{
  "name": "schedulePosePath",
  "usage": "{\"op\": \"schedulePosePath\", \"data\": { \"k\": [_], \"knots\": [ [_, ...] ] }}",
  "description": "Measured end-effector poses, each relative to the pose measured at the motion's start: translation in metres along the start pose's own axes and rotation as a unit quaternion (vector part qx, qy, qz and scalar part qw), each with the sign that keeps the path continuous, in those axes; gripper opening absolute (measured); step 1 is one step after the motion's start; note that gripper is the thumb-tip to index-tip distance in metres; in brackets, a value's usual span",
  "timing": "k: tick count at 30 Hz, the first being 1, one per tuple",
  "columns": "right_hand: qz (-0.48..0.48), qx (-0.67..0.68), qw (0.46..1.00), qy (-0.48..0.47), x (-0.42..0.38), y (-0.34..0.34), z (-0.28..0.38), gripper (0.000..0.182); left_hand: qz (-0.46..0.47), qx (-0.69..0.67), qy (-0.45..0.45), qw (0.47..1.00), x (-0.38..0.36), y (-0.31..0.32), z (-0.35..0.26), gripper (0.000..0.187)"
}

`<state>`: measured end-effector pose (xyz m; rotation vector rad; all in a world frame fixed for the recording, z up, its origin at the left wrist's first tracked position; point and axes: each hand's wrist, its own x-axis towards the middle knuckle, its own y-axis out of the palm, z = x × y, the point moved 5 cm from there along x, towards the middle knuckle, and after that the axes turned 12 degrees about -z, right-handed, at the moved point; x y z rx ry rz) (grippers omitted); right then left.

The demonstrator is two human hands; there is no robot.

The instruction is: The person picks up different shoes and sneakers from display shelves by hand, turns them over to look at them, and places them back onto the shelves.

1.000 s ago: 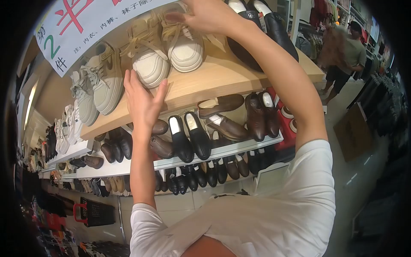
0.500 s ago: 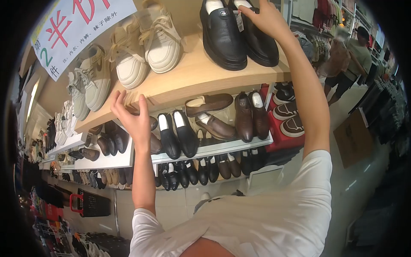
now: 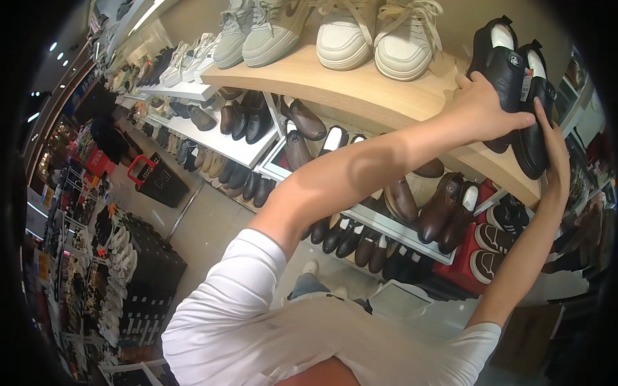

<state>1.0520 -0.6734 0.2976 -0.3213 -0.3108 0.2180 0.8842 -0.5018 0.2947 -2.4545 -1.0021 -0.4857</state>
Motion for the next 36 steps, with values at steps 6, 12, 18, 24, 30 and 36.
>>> {"op": "schedulePosePath", "data": {
  "k": [6, 12, 18, 24, 30, 36],
  "knots": [
    [-0.051, -0.026, 0.998, -0.018, -0.004, 0.005, -0.004, 0.081, -0.089, -0.028, -0.085, 0.992, 0.03, 0.028, 0.036, 0.11],
    [-0.035, -0.032, 0.998, -0.031, -0.002, 0.007, 0.003, 0.082, -0.073, -0.077, -0.083, 0.991, 0.029, 0.019, 0.032, 0.103],
    [-0.078, -0.021, 0.997, -0.013, -0.009, 0.005, 0.006, 0.069, -0.071, -0.192, -0.089, 0.975, 0.033, 0.017, 0.033, 0.093],
    [-0.078, 0.257, 0.963, -0.025, -0.013, -0.017, -0.002, 0.05, 0.003, -0.416, -0.001, 0.91, 0.006, 0.013, 0.016, 0.049],
    [-0.172, 0.153, 0.969, -0.09, -0.108, -0.05, 0.012, 0.057, 0.07, -0.421, -0.025, 0.904, -0.078, -0.043, -0.01, 0.064],
    [-0.181, 0.23, 0.939, -0.18, -0.266, 0.015, -0.002, 0.068, 0.058, -0.164, 0.004, 0.985, -0.181, -0.135, 0.012, 0.112]
  ]
}}
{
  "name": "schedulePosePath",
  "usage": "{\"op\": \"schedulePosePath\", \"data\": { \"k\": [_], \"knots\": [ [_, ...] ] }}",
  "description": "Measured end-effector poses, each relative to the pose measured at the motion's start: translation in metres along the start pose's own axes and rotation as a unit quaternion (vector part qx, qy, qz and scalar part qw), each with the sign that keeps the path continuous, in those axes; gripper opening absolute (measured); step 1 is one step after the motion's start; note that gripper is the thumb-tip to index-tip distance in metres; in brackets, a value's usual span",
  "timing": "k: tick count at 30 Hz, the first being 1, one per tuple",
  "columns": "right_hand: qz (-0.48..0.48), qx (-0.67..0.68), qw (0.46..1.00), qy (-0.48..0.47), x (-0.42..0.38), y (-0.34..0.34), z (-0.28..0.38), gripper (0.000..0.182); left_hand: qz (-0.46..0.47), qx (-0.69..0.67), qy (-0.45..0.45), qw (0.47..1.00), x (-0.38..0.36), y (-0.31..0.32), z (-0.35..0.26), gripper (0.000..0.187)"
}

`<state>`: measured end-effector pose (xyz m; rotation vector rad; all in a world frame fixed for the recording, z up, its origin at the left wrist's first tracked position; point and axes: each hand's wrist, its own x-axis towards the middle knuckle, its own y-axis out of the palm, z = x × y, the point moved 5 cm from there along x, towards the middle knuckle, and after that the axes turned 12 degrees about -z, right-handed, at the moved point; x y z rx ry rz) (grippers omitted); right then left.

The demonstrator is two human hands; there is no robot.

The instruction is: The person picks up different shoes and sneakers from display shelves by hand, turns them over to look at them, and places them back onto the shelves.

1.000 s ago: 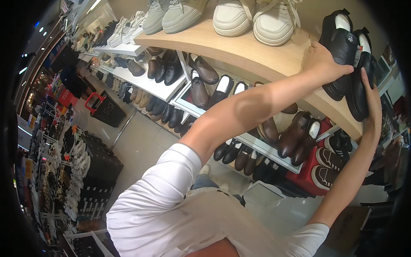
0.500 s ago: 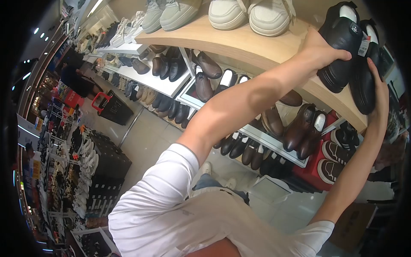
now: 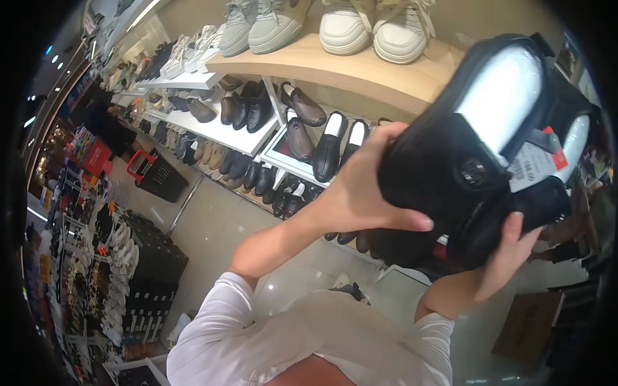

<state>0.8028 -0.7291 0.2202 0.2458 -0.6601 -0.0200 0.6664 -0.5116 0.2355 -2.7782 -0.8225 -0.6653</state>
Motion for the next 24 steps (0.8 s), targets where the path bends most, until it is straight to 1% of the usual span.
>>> {"op": "schedulePosePath", "data": {
  "k": [1, 2, 3, 4, 5, 6, 7, 8, 9, 11, 12, 13, 14, 15, 16, 17, 18, 19, 20, 21, 23, 24],
  "knots": [
    [-0.029, -0.082, 0.996, -0.023, -0.024, 0.003, 0.002, 0.072, -0.023, 0.077, 0.1, 0.992, -0.019, -0.016, -0.001, 0.115],
    [-0.033, -0.081, 0.996, -0.008, -0.047, 0.008, 0.002, 0.076, -0.037, 0.015, 0.044, 0.998, -0.035, -0.028, 0.014, 0.116],
    [-0.037, -0.078, 0.996, 0.007, -0.068, 0.014, 0.005, 0.08, -0.031, 0.044, 0.049, 0.997, -0.053, -0.045, 0.014, 0.117],
    [0.0, -0.035, 0.999, 0.007, -0.083, 0.025, 0.013, 0.086, -0.037, -0.016, -0.019, 0.999, -0.07, -0.058, 0.023, 0.12],
    [0.039, 0.014, 0.999, 0.007, -0.097, 0.039, 0.021, 0.092, -0.052, -0.012, 0.026, 0.998, -0.09, -0.072, 0.029, 0.119],
    [0.06, 0.035, 0.996, 0.054, -0.113, 0.052, 0.029, 0.096, -0.059, -0.145, -0.027, 0.987, -0.108, -0.083, 0.032, 0.117],
    [0.082, 0.057, 0.99, 0.104, -0.128, 0.062, 0.035, 0.1, -0.048, -0.198, -0.043, 0.978, -0.125, -0.099, 0.039, 0.108],
    [0.126, 0.047, 0.985, 0.109, -0.143, 0.067, 0.026, 0.104, -0.055, -0.321, -0.109, 0.939, -0.146, -0.114, 0.05, 0.107],
    [0.143, 0.021, 0.987, 0.073, -0.158, 0.075, 0.034, 0.101, -0.063, -0.438, -0.169, 0.881, -0.166, -0.127, 0.057, 0.107],
    [0.257, 0.032, 0.959, 0.118, -0.192, 0.098, 0.045, 0.1, -0.098, -0.447, -0.164, 0.874, -0.202, -0.148, 0.058, 0.108],
    [0.315, 0.02, 0.937, 0.149, -0.215, 0.105, 0.041, 0.098, -0.129, -0.424, -0.213, 0.871, -0.236, -0.164, 0.081, 0.104],
    [0.37, 0.009, 0.912, 0.178, -0.239, 0.112, 0.034, 0.096, -0.139, -0.45, -0.214, 0.856, -0.257, -0.169, 0.077, 0.093],
    [0.393, 0.002, 0.884, 0.252, -0.26, 0.115, 0.027, 0.09, -0.141, -0.511, -0.221, 0.818, -0.276, -0.171, 0.074, 0.085],
    [0.4, 0.05, 0.874, 0.271, -0.278, 0.121, 0.029, 0.084, -0.142, -0.57, -0.225, 0.777, -0.295, -0.175, 0.07, 0.077],
    [0.405, 0.045, 0.873, 0.268, -0.292, 0.127, 0.029, 0.081, -0.154, -0.57, -0.219, 0.777, -0.306, -0.184, 0.07, 0.077],
    [0.412, 0.037, 0.869, 0.272, -0.308, 0.128, 0.031, 0.078, -0.203, -0.57, -0.231, 0.762, -0.324, -0.193, 0.076, 0.07],
    [0.425, 0.038, 0.834, 0.349, -0.325, 0.128, 0.03, 0.076, -0.255, -0.57, -0.246, 0.741, -0.347, -0.198, 0.079, 0.064],
    [0.431, 0.039, 0.798, 0.419, -0.337, 0.133, 0.027, 0.074, -0.266, -0.57, -0.234, 0.741, -0.358, -0.203, 0.078, 0.057],
    [0.442, 0.054, 0.76, 0.473, -0.35, 0.135, 0.024, 0.073, -0.279, -0.572, -0.24, 0.733, -0.368, -0.206, 0.078, 0.059],
    [0.443, 0.067, 0.705, 0.55, -0.363, 0.136, 0.025, 0.068, -0.292, -0.574, -0.245, 0.725, -0.378, -0.206, 0.075, 0.061],
    [0.375, 0.127, 0.641, 0.657, -0.381, 0.139, 0.04, 0.063, -0.347, -0.569, -0.205, 0.717, -0.371, -0.196, 0.047, 0.065],
    [0.384, 0.138, 0.603, 0.686, -0.393, 0.141, 0.037, 0.06, -0.35, -0.601, -0.18, 0.696, -0.383, -0.202, 0.053, 0.067]
  ]
}}
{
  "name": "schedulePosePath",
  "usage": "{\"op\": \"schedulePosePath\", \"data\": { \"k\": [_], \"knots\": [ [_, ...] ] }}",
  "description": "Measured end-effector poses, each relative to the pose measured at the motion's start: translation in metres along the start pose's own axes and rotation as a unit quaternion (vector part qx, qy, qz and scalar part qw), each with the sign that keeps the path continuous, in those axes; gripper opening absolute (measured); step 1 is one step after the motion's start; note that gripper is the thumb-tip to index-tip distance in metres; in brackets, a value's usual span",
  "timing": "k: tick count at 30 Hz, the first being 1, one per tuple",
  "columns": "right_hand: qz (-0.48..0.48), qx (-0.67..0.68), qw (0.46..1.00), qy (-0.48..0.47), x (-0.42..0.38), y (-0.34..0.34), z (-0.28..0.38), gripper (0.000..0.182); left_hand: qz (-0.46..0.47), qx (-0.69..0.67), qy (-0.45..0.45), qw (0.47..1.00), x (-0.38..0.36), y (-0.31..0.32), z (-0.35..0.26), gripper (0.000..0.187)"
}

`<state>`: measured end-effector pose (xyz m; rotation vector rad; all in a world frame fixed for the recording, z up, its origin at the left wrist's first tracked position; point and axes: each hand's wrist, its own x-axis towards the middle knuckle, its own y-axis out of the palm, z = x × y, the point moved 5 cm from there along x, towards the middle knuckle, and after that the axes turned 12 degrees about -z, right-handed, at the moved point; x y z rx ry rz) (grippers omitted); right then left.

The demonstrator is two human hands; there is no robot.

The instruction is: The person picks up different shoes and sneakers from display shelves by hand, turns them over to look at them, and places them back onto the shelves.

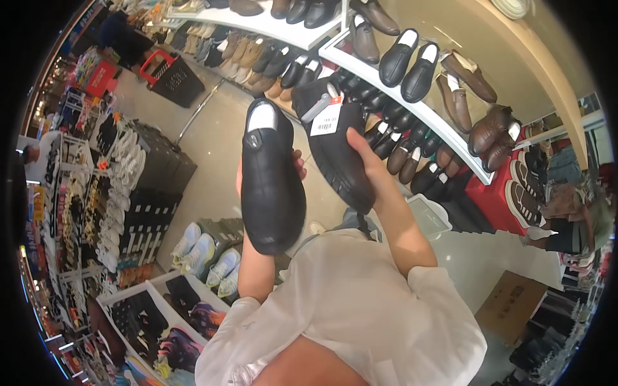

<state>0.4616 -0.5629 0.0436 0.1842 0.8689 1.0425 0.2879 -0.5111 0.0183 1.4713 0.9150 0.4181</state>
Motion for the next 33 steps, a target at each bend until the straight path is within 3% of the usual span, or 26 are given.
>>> {"op": "schedulePosePath", "data": {
  "k": [1, 3, 4, 9, 13, 15, 16, 17, 18, 19, 21, 23, 25, 28, 29, 31, 33],
  "knots": [
    [0.055, -0.003, 0.997, 0.047, 0.009, -0.002, -0.012, 0.065, -0.065, -0.014, 0.046, 0.997, -0.002, -0.003, -0.005, 0.06],
    [0.085, 0.008, 0.994, 0.074, 0.013, -0.001, -0.029, 0.072, -0.185, -0.181, 0.041, 0.965, 0.001, -0.037, -0.014, 0.053],
    [0.084, 0.004, 0.993, 0.087, 0.014, -0.002, -0.038, 0.072, -0.154, -0.223, 0.004, 0.963, 0.001, -0.044, -0.017, 0.046],
    [0.101, 0.091, 0.967, 0.216, 0.018, -0.004, -0.065, 0.081, -0.156, -0.166, 0.055, 0.972, 0.0, -0.065, -0.021, 0.044],
    [0.074, 0.075, 0.971, 0.214, 0.024, -0.017, -0.071, 0.081, -0.188, -0.168, 0.057, 0.966, 0.012, -0.066, -0.022, 0.044],
    [0.036, -0.009, 0.993, 0.115, 0.029, -0.022, -0.063, 0.079, -0.259, -0.212, 0.064, 0.94, 0.019, -0.055, -0.019, 0.046],
    [0.098, 0.006, 0.983, 0.156, 0.029, -0.024, -0.059, 0.071, -0.211, -0.152, 0.049, 0.964, 0.028, -0.063, -0.018, 0.049],
    [0.097, 0.008, 0.984, 0.152, 0.031, -0.022, -0.058, 0.071, -0.161, -0.092, 0.034, 0.982, 0.036, -0.07, -0.017, 0.053],
    [0.044, -0.045, 0.995, 0.071, 0.035, -0.021, -0.053, 0.068, -0.12, -0.061, 0.038, 0.99, 0.033, -0.035, -0.015, 0.063],
    [-0.009, -0.099, 0.995, -0.009, 0.039, -0.023, -0.043, 0.065, -0.05, -0.019, 0.021, 0.998, 0.035, -0.027, -0.013, 0.06],
    [0.011, -0.122, 0.992, 0.002, 0.042, -0.022, -0.027, 0.075, -0.095, 0.021, 0.015, 0.995, 0.039, -0.02, -0.01, 0.067],
    [0.026, -0.165, 0.981, -0.099, 0.048, -0.022, -0.009, 0.073, -0.086, 0.034, 0.029, 0.995, 0.05, -0.012, -0.009, 0.07],
    [0.025, -0.132, 0.987, -0.093, 0.056, -0.026, 0.004, 0.073, -0.077, 0.048, 0.042, 0.995, 0.063, -0.007, -0.009, 0.073],
    [-0.006, -0.207, 0.969, -0.137, 0.071, -0.037, 0.015, 0.083, -0.031, 0.079, 0.062, 0.994, 0.076, -0.002, -0.006, 0.076],
    [-0.001, -0.208, 0.968, -0.137, 0.076, -0.04, 0.015, 0.083, -0.028, 0.12, 0.086, 0.989, 0.078, -0.002, -0.007, 0.078],
    [-0.001, -0.276, 0.92, -0.279, 0.077, -0.04, 0.027, 0.092, 0.013, 0.201, 0.141, 0.969, 0.087, -0.043, -0.025, 0.088],
    [-0.006, -0.278, 0.918, -0.282, 0.08, -0.044, 0.034, 0.098, 0.104, 0.351, 0.18, 0.913, 0.082, -0.037, -0.043, 0.092]
  ]
}}
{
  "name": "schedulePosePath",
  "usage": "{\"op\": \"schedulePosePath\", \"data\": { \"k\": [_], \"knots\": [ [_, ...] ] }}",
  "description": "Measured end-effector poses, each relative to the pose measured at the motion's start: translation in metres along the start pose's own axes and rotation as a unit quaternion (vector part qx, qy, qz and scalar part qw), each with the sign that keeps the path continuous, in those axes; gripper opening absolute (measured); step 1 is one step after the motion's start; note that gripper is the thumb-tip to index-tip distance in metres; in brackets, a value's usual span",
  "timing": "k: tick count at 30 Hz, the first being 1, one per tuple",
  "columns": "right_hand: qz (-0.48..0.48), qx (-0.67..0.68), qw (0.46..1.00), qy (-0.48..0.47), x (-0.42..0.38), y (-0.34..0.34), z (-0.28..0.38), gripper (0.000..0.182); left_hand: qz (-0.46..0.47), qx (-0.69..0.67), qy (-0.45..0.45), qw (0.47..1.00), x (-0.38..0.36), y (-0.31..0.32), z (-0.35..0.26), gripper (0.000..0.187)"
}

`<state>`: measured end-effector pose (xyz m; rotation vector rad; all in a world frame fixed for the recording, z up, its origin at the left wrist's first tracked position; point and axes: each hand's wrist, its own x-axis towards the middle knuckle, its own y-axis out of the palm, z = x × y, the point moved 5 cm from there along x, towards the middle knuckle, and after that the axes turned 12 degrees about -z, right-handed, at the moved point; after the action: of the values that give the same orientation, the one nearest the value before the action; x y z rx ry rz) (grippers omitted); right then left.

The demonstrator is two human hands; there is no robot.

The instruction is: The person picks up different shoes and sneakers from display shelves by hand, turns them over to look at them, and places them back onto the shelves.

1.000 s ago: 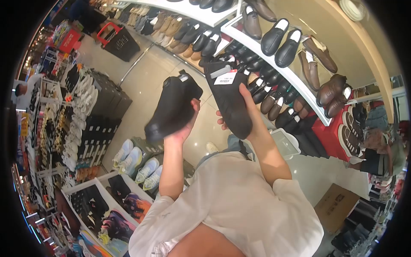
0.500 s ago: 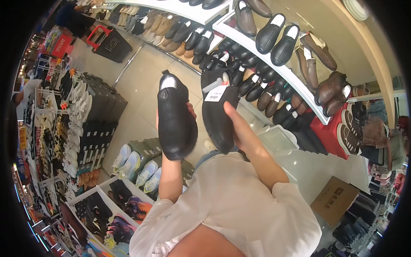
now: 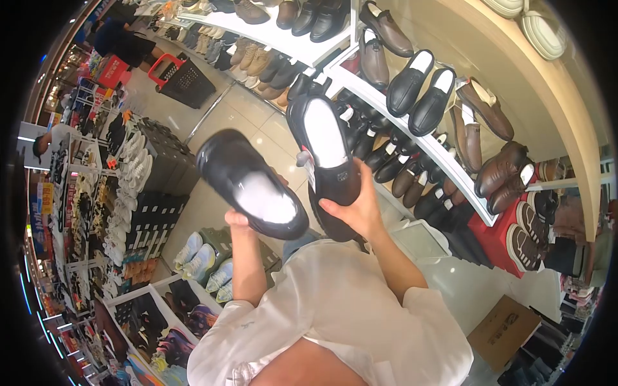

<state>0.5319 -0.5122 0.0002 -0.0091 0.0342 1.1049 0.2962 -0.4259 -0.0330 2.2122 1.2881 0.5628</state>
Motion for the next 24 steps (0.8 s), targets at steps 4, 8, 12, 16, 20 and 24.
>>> {"op": "schedulePosePath", "data": {
  "k": [4, 8, 12, 16, 20, 24],
  "knots": [
    [-0.04, -0.073, 0.988, -0.128, 0.016, -0.009, 0.0, 0.112, 0.004, 0.291, 0.088, 0.953, 0.006, 0.032, -0.06, 0.099],
    [-0.106, -0.217, 0.926, -0.291, 0.024, -0.01, 0.004, 0.129, 0.034, 0.568, 0.303, 0.764, 0.025, 0.072, -0.104, 0.103],
    [-0.167, -0.216, 0.901, -0.337, 0.044, 0.005, -0.021, 0.128, 0.006, 0.622, 0.363, 0.694, 0.027, 0.048, -0.116, 0.086],
    [-0.186, -0.305, 0.849, -0.39, 0.056, 0.039, 0.007, 0.124, -0.027, 0.553, 0.391, 0.736, 0.035, 0.011, -0.134, 0.076],
    [-0.177, -0.27, 0.885, -0.337, 0.07, 0.085, 0.002, 0.126, -0.065, 0.41, 0.439, 0.797, 0.053, -0.054, -0.156, 0.086],
    [-0.143, -0.19, 0.947, -0.218, 0.084, 0.148, 0.011, 0.121, -0.196, 0.109, 0.198, 0.954, 0.058, -0.139, -0.15, 0.085]
  ]
}}
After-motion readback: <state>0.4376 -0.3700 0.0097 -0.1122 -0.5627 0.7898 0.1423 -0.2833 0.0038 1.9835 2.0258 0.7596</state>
